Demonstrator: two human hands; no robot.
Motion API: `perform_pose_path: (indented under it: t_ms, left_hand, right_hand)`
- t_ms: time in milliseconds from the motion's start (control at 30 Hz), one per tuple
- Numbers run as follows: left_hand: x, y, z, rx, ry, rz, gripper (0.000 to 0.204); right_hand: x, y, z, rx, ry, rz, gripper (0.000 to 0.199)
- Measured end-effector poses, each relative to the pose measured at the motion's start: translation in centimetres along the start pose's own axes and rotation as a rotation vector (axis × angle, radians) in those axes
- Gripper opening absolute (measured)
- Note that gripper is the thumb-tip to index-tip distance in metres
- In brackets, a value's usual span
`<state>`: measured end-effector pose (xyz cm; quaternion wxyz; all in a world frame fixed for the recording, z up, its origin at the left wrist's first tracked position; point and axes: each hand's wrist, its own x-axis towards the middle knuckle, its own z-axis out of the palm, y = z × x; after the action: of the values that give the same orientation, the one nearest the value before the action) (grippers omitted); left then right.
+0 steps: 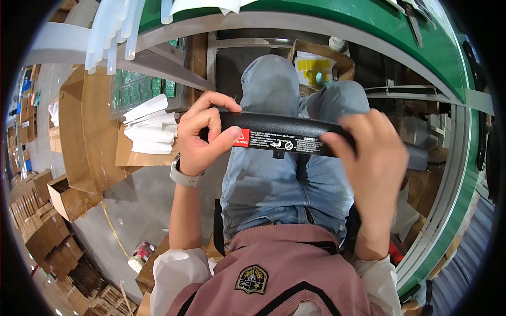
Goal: Applying warning stickers to plastic automotive components on an assembly line.
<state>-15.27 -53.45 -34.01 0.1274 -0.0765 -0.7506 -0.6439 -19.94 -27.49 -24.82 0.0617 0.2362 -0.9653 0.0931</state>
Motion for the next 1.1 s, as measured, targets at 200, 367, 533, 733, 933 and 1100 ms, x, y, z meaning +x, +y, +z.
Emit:
perform_pose_path:
  t_ms: [200,367,533,733,933,1100]
  left_hand:
    - [0.0,-0.7,0.6,-0.010,-0.001,0.039,0.039]
    - [-0.3,-0.2,0.1,0.022,0.031,0.016,0.038]
    - [-0.2,-0.5,0.3,-0.006,0.039,0.025,0.038]
    - [0.0,0.5,0.3,0.061,0.037,-0.032,0.038]
    - [-1.3,1.1,-0.9,-0.201,0.324,0.015,0.023]
    - [0.2,1.8,-0.7,-0.444,0.352,0.056,0.026]
  right_hand:
    - [-1.8,-3.1,4.1,0.088,-0.086,-0.452,0.051]
    - [-4.5,4.6,1.1,-0.109,-0.062,-0.234,0.046]
    - [-6.0,10.5,-0.3,-0.215,0.077,-0.047,0.054]
    - [-5.7,13.4,-1.6,-0.128,0.247,-0.419,0.040]
    - [-11.0,12.8,-9.1,-0.195,0.271,-0.356,0.035]
    - [-25.4,16.7,-18.7,-0.027,0.386,0.509,0.011]
